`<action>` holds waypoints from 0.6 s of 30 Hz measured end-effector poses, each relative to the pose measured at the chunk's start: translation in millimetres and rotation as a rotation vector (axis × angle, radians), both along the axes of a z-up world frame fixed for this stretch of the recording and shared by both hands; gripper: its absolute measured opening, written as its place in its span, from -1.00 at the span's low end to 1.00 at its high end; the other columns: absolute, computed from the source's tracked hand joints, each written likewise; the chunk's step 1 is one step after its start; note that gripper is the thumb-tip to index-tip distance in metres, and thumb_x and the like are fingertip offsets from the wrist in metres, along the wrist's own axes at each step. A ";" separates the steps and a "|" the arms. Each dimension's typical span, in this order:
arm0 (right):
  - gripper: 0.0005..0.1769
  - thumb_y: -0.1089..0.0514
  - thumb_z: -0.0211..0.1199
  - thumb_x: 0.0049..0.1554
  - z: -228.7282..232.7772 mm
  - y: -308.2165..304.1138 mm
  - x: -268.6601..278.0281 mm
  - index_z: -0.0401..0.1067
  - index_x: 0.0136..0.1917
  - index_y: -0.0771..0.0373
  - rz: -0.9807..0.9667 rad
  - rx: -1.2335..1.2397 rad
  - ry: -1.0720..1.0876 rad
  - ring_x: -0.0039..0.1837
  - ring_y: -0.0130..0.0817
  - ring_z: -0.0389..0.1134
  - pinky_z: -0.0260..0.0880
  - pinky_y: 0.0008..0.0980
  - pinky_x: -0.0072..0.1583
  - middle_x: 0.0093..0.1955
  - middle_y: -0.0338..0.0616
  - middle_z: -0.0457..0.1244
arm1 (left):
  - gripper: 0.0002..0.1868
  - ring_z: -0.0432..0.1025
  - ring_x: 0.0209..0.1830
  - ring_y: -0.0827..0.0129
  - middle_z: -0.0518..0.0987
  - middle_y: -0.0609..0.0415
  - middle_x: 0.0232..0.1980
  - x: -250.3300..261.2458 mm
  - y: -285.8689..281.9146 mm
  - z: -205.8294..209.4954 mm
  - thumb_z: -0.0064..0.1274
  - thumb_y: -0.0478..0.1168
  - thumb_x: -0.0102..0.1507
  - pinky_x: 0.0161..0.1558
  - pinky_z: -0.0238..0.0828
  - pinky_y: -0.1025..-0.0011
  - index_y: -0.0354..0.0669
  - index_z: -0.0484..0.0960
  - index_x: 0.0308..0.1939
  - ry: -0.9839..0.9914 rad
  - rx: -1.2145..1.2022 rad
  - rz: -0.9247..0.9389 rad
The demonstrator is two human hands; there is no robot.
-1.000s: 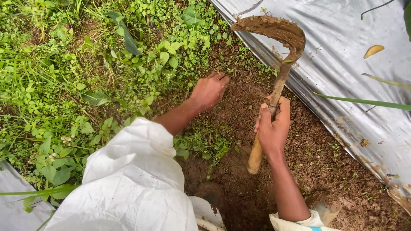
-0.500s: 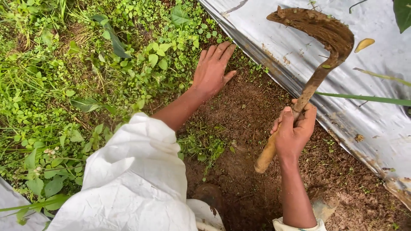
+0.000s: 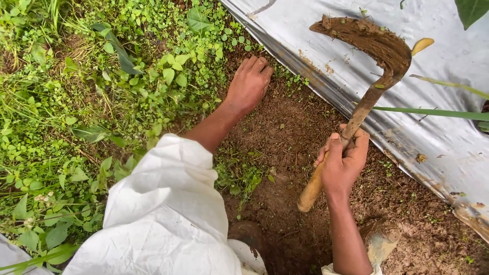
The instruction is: Cutting and removing weeds from a vegetable garden using a hand sickle
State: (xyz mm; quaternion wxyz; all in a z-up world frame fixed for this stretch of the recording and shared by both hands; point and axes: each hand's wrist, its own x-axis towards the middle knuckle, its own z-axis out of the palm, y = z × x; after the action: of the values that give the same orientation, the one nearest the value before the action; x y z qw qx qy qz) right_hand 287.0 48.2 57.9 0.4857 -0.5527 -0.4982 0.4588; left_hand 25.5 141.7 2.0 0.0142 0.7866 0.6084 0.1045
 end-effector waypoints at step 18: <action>-0.69 0.49 -0.08 0.27 13.2 -4.4 -4.1 0.17 0.28 0.42 -0.005 0.002 0.038 -0.48 -0.51 0.20 0.34 -0.52 -0.40 -0.36 -0.17 0.17 | -0.81 0.57 0.05 0.09 0.66 -0.18 -0.04 35.8 -11.2 7.1 -0.07 -0.26 0.43 0.21 0.46 0.17 -0.19 0.63 0.02 -0.346 -0.134 -0.006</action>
State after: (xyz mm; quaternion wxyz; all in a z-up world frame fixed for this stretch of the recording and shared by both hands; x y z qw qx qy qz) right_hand 282.9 43.8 71.1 0.4967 -0.5447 -0.4881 0.4672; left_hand 61.4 130.6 9.1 0.1714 0.7559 0.6002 0.1974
